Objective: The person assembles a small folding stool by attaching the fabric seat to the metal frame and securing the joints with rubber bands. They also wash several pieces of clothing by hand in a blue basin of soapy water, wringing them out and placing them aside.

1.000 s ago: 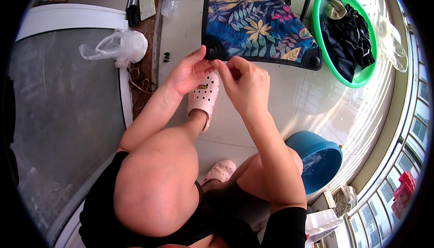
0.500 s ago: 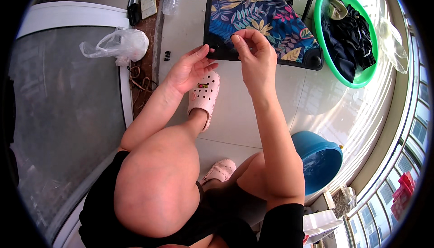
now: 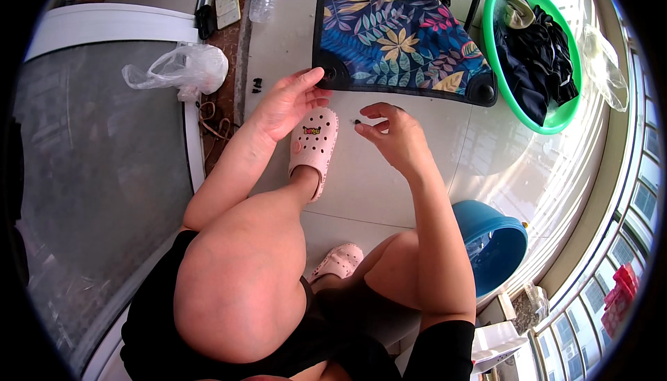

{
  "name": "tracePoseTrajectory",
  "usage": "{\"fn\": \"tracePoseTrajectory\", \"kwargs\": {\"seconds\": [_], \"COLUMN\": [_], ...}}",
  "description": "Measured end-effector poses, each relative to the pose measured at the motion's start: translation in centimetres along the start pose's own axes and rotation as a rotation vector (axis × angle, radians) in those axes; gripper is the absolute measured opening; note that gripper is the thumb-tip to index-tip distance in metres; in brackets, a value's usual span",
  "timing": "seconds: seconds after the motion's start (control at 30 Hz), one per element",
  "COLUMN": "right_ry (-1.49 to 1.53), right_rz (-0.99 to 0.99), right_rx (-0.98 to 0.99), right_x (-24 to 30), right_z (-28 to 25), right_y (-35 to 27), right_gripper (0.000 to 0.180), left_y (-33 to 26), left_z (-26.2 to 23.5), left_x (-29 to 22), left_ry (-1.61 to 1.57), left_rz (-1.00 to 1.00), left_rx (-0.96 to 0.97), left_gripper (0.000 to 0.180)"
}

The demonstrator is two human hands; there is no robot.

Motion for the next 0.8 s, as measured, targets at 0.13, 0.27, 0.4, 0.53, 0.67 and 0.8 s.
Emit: {"fn": "tracePoseTrajectory", "kwargs": {"seconds": [0.13,0.27,0.4,0.53,0.67,0.8], "right_ry": [0.805,1.093,1.038,1.102,1.109,1.153], "right_rz": [0.182,0.02,-0.067,0.002,0.045,0.182], "right_rx": [0.036,-0.048,-0.021,0.024,0.021,0.033], "right_x": [-0.8,0.8,1.4,0.3,0.0,-0.3], "right_z": [0.3,0.6,0.2,0.6,0.9,1.4], "right_y": [2.0,2.1,1.7,2.0,2.5,2.6], "right_gripper": [0.029,0.017,0.013,0.014,0.015,0.016], "left_y": [-0.4,-0.3,-0.5,-0.3,0.1,0.5], "left_z": [1.0,0.4,1.0,1.8,1.6,1.4], "left_x": [-1.2,-0.4,1.0,1.8,2.3,2.9], "left_ry": [0.236,0.104,-0.317,-0.501,-0.538,-0.536], "left_rz": [0.065,-0.048,-0.093,-0.129,-0.113,-0.088], "left_rx": [-0.036,-0.045,-0.027,0.025,0.086,0.092], "left_gripper": [0.03,0.03,0.025,0.018,0.015,0.017]}}
Point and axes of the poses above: each hand's wrist, its own y-axis towards the middle knuckle, its own z-axis out of the palm, x = y × z, the point moved 6 cm from there along y, towards the middle knuckle, and after that the axes turned 9 degrees about z, right-handed, at the moved point
